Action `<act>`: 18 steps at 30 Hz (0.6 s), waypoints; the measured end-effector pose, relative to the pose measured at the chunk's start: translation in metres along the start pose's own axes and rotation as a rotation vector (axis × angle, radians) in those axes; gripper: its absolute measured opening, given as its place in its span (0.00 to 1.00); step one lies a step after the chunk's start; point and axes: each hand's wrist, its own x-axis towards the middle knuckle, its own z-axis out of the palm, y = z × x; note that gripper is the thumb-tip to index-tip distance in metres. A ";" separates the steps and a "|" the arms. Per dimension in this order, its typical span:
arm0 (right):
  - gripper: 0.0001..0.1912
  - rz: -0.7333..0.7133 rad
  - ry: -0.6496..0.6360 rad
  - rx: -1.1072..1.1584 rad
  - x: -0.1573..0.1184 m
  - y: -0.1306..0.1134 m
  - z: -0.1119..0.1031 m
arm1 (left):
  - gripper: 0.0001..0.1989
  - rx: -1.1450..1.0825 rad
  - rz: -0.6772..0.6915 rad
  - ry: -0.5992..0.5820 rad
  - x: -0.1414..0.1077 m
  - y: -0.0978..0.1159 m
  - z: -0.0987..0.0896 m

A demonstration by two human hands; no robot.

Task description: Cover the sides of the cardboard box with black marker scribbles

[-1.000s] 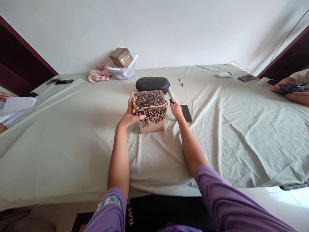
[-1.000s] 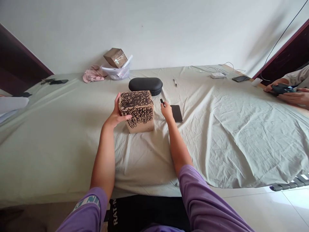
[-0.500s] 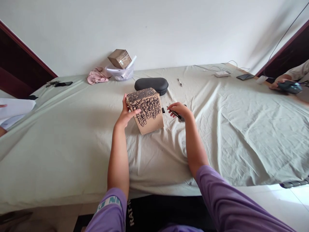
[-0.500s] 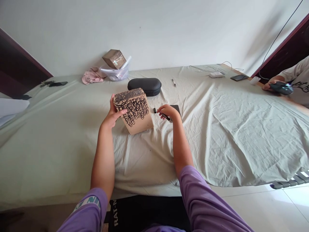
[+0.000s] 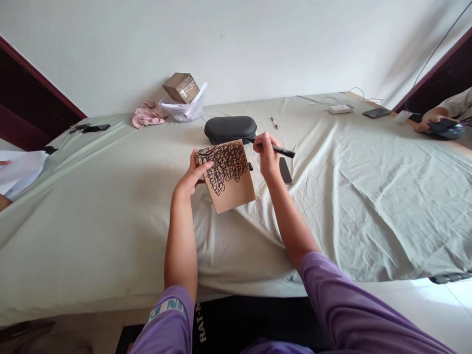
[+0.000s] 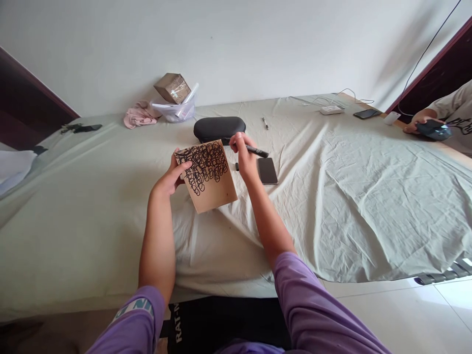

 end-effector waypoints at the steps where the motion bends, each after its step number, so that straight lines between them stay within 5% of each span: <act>1: 0.26 -0.049 0.006 -0.031 -0.004 0.000 0.007 | 0.67 0.004 -0.008 -0.010 -0.001 0.001 0.001; 6: 0.12 -0.220 0.006 -0.173 -0.019 0.006 0.021 | 0.70 0.051 -0.029 -0.058 -0.008 0.008 0.007; 10: 0.04 -0.214 0.026 -0.283 -0.019 0.007 0.020 | 0.70 0.098 -0.026 -0.066 -0.013 0.012 0.008; 18: 0.05 -0.217 -0.014 -0.324 -0.017 0.008 0.020 | 0.68 0.104 -0.006 -0.085 -0.018 0.014 0.007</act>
